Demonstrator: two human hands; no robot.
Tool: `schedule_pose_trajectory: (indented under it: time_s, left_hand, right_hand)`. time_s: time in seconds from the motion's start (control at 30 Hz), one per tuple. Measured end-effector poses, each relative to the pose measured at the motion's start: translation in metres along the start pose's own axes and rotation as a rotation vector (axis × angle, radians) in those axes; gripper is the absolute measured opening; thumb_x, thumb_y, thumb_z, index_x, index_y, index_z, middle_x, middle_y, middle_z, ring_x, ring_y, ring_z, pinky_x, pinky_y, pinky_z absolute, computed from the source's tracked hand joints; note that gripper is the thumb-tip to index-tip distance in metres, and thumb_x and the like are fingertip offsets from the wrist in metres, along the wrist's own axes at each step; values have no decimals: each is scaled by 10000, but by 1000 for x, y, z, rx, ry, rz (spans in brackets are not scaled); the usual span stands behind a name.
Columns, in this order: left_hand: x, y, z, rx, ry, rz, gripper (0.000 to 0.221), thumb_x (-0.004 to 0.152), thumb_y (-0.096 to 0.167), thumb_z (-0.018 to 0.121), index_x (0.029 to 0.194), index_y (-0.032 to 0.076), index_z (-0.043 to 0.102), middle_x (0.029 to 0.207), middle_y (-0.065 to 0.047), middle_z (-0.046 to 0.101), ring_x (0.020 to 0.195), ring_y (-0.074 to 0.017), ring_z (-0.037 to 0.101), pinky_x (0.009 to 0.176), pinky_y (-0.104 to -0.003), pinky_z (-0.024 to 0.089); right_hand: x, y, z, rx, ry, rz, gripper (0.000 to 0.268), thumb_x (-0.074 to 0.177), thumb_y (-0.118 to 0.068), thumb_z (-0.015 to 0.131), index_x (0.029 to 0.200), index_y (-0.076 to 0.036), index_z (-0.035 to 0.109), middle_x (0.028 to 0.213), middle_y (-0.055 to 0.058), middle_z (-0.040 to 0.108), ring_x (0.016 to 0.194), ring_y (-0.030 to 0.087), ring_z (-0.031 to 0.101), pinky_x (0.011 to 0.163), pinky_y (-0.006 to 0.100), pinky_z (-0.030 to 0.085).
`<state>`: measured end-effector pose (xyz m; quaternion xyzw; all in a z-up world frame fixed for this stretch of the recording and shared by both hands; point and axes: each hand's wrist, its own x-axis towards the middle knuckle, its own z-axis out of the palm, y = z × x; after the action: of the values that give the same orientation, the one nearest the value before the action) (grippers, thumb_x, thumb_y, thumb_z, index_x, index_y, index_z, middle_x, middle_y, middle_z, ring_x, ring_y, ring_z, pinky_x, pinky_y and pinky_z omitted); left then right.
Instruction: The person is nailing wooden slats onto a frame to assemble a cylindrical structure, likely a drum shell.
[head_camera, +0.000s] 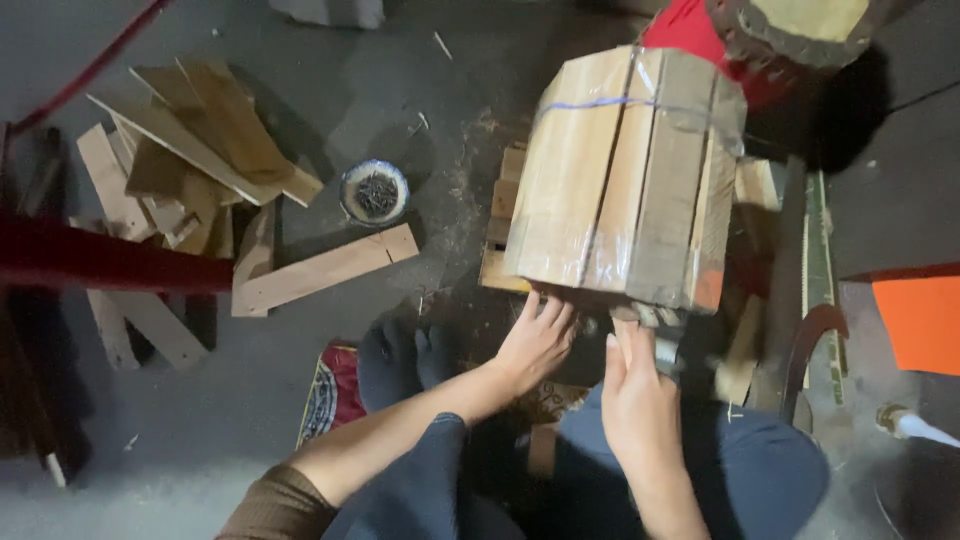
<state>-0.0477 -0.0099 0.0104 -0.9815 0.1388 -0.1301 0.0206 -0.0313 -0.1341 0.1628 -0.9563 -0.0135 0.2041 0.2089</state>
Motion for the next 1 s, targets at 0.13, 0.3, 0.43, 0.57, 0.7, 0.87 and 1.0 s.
schedule_pose_trajectory:
  time_s: [0.13,0.3,0.43,0.57,0.7,0.87,1.0]
  left_hand:
    - [0,-8,-4,62,-10,23,520,971,315,526,1434,92,606,1430,-202,562,1333,-416,466,1147,-630,391]
    - [1,-6,-1,13,20,2,470,978,260,501,1379,50,627,1369,-213,584,1256,-406,505,1122,-619,406]
    - [1,-9,-2,124,-71,63,529,966,348,536,1446,137,603,1434,-199,552,1281,-389,491,1141,-627,401]
    - [0,-8,1,175,-91,100,589,957,405,511,1477,133,568,1430,-210,547,1275,-401,489,1125,-635,406]
    - [1,-7,1,181,-82,100,618,940,404,520,1470,91,558,1392,-208,554,1226,-384,497,1117,-620,409]
    - [2,-4,3,193,-39,53,597,970,350,522,1509,92,529,1436,-197,552,1287,-406,488,1116,-621,428]
    - [4,-6,-2,153,-31,65,557,957,357,529,1444,93,590,1356,-192,577,1228,-391,503,1095,-606,434]
  right_hand:
    - [-1,-2,2,-32,-52,49,319,1059,-381,433,1320,-202,466,899,356,715,845,633,629,671,641,446]
    - [4,9,11,-44,-26,49,352,1046,-397,446,1352,-225,470,883,382,695,833,650,613,683,660,448]
    - [3,0,0,0,-12,67,379,1043,-374,438,1403,-262,481,987,343,713,904,653,603,739,674,436]
    - [5,4,4,0,-25,68,406,1042,-375,454,1421,-231,459,886,384,702,880,646,621,694,647,454]
    - [12,9,11,-55,-42,53,285,1062,-401,428,1262,-197,424,872,409,678,864,671,598,707,677,443]
    - [6,9,5,6,32,-23,352,1045,-355,464,1356,-194,493,1013,297,742,888,610,647,699,657,485]
    - [19,15,18,-17,5,-46,297,1066,-315,463,1316,-154,448,994,317,734,874,594,680,680,654,536]
